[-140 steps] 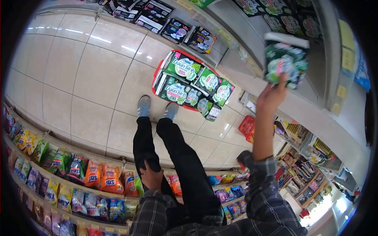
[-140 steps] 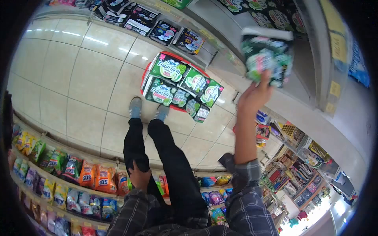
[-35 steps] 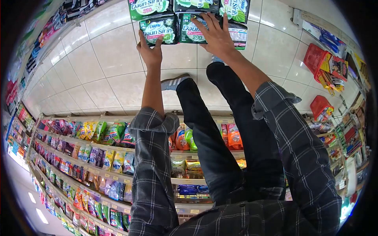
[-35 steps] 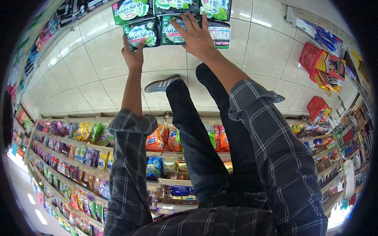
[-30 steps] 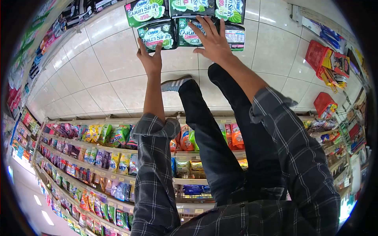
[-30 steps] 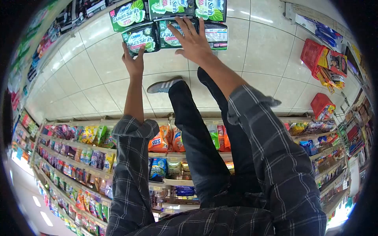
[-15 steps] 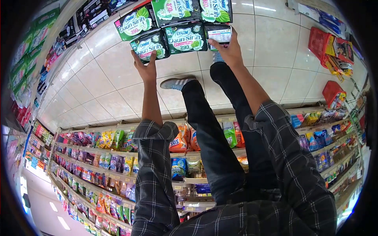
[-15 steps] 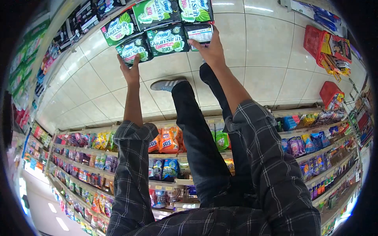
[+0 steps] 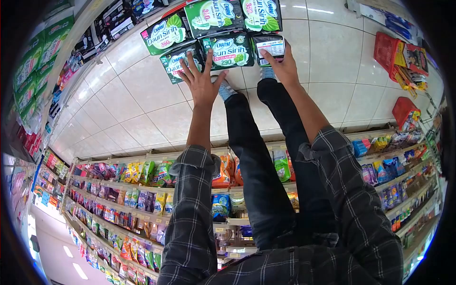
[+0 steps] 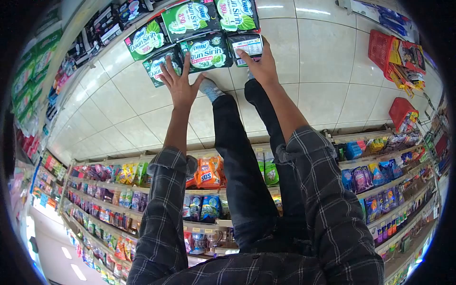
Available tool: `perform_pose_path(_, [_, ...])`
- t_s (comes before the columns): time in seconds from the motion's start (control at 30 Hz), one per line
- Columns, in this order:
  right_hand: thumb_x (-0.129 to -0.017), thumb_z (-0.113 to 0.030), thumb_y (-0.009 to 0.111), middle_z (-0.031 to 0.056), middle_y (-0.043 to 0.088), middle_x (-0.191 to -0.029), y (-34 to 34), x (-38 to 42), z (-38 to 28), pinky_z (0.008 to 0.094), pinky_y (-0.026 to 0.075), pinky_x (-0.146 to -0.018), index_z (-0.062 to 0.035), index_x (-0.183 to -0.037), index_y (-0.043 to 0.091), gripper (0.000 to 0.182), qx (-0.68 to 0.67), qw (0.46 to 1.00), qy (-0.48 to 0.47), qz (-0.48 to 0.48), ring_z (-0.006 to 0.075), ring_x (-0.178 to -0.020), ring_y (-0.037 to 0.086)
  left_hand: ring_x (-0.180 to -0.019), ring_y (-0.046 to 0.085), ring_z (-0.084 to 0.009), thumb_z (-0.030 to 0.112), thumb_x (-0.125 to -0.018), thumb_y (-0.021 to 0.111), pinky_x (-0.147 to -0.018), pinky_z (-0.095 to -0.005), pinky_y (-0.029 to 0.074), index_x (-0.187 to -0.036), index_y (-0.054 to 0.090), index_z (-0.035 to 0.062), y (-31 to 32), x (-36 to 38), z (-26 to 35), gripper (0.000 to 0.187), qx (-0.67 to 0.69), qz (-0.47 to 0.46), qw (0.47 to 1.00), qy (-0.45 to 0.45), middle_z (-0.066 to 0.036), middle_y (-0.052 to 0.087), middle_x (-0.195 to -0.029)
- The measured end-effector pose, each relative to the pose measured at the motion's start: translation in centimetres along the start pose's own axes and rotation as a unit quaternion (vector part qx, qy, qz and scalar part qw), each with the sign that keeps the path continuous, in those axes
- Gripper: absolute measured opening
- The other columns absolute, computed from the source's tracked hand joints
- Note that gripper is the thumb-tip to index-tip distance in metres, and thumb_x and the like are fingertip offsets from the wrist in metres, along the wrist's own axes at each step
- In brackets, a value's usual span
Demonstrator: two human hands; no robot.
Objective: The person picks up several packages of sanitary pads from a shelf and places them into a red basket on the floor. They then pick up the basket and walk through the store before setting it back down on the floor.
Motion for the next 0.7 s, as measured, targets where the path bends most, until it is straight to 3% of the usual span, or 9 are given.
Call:
perform_pose_path(0.27, [-0.082,-0.03,0.082,0.013,0.067,-0.108,0.0,0.3,-1.1,0.0309,0.054,-0.083,0.003,-0.128,0.047,0.066,0.003,1.0,0.018,0.024,0.0186,-0.095,0.067,-0.142,0.014,-0.0544,0.062,-0.085,0.064,-0.107,-0.0739,0.016,-0.15,0.036,0.0396,0.8,-0.5,0.4,0.075,-0.037,0.019,0.999,-0.016,-0.023,0.019,-0.156])
perform_pose_path(0.37, [-0.081,-0.029,0.082,0.0127,0.067,-0.107,-0.5,0.4,-1.7,0.0309,0.053,-0.083,0.003,-0.126,0.049,0.064,0.048,0.998,0.019,0.042,0.0183,-0.094,0.067,-0.144,0.011,-0.0533,0.065,-0.085,0.061,-0.109,-0.0744,0.009,-0.151,0.034,0.0384,0.6,-0.7,0.5,0.076,-0.001,0.002,1.0,-0.011,-0.022,0.018,-0.158])
perform_pose_path(0.5, [-0.08,-0.03,0.083,0.0126,0.067,-0.107,-0.7,0.5,-1.4,0.0313,0.054,-0.083,0.0045,-0.125,0.049,0.067,0.028,0.998,-0.007,0.052,0.0179,-0.094,0.067,-0.139,0.026,-0.0448,0.06,-0.083,0.069,-0.108,-0.0658,0.022,-0.151,0.038,0.0243,-1.4,-1.1,-0.4,0.083,0.036,0.042,0.998,0.008,-0.021,0.028,-0.153])
perform_pose_path(0.53, [-0.08,-0.032,0.083,0.0169,0.064,-0.114,-0.5,0.7,-0.5,0.0324,0.052,-0.088,0.009,-0.132,0.043,0.078,0.029,0.998,0.029,0.039,0.0204,-0.102,0.065,-0.136,0.031,-0.0418,0.052,-0.085,0.07,-0.109,-0.0593,0.024,-0.151,0.036,0.0175,-2.1,-0.8,-1.1,0.082,0.058,0.047,0.997,0.017,-0.021,0.03,-0.15])
perform_pose_path(0.7, [-0.081,-0.041,0.081,0.0288,0.051,-0.133,-1.1,1.6,1.1,0.0357,0.043,-0.103,0.0154,-0.144,0.026,0.101,0.04,0.993,0.03,0.103,0.0293,-0.121,0.055,-0.135,0.032,-0.0421,0.037,-0.091,0.067,-0.11,-0.0552,0.023,-0.152,0.032,0.0105,-4.3,-0.1,-5.7,0.075,0.103,0.089,0.991,-0.005,-0.024,0.032,-0.148])
Point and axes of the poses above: each hand's wrist, its own x-axis away from the middle knuckle, its own y-axis out of the palm, z = x × y, the point moved 9 cm from there along -x, towards the middle knuckle
